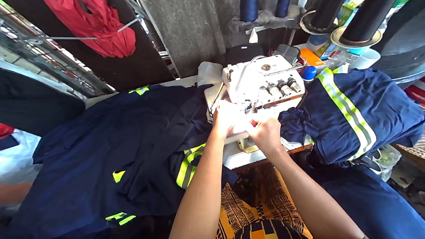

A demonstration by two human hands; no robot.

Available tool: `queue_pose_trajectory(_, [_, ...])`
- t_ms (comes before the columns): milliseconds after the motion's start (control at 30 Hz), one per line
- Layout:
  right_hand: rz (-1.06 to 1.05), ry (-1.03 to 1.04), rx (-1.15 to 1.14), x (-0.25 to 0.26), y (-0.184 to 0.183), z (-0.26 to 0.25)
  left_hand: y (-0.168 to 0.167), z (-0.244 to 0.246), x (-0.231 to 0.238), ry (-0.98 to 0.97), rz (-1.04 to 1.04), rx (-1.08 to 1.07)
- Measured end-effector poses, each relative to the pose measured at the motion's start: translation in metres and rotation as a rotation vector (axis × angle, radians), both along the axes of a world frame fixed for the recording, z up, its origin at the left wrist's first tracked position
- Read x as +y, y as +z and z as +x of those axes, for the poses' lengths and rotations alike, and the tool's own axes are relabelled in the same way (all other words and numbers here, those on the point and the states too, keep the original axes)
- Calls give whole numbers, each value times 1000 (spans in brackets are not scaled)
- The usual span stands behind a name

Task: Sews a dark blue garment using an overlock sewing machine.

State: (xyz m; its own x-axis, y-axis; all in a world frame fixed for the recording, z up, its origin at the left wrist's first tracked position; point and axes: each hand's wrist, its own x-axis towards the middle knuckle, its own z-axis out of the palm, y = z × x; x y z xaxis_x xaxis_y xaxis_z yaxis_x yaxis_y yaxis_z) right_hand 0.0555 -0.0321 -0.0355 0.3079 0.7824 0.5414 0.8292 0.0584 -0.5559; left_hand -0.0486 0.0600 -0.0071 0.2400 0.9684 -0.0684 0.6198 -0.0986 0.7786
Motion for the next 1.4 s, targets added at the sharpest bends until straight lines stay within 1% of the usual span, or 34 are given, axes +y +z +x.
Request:
queue_pose_trajectory(233, [-16,-10,-15,1,3,-1,3,0,-2,6,2,20])
queue_pose_trajectory(433, [-8,7,17,2,2,-1,-3,-1,0,12,11,-6])
queue_pose_trajectory(600, [-48,5,26,1,5,-1,-2,1,0,31,-1,-60])
queue_pose_trajectory(767, [-29,-2,15,2,4,-1,-1,2,0,15,18,-28])
queue_pose_trajectory(867, [-56,7,17,2,5,-1,-7,-3,-2,4,1,-68])
queue_pose_trajectory(1067, [-52,19,41,3,5,-1,-4,-4,-4,13,-10,-59])
queue_pose_trajectory(1400, [-15,21,17,4,1,-1,-7,-4,-3,21,-35,-132])
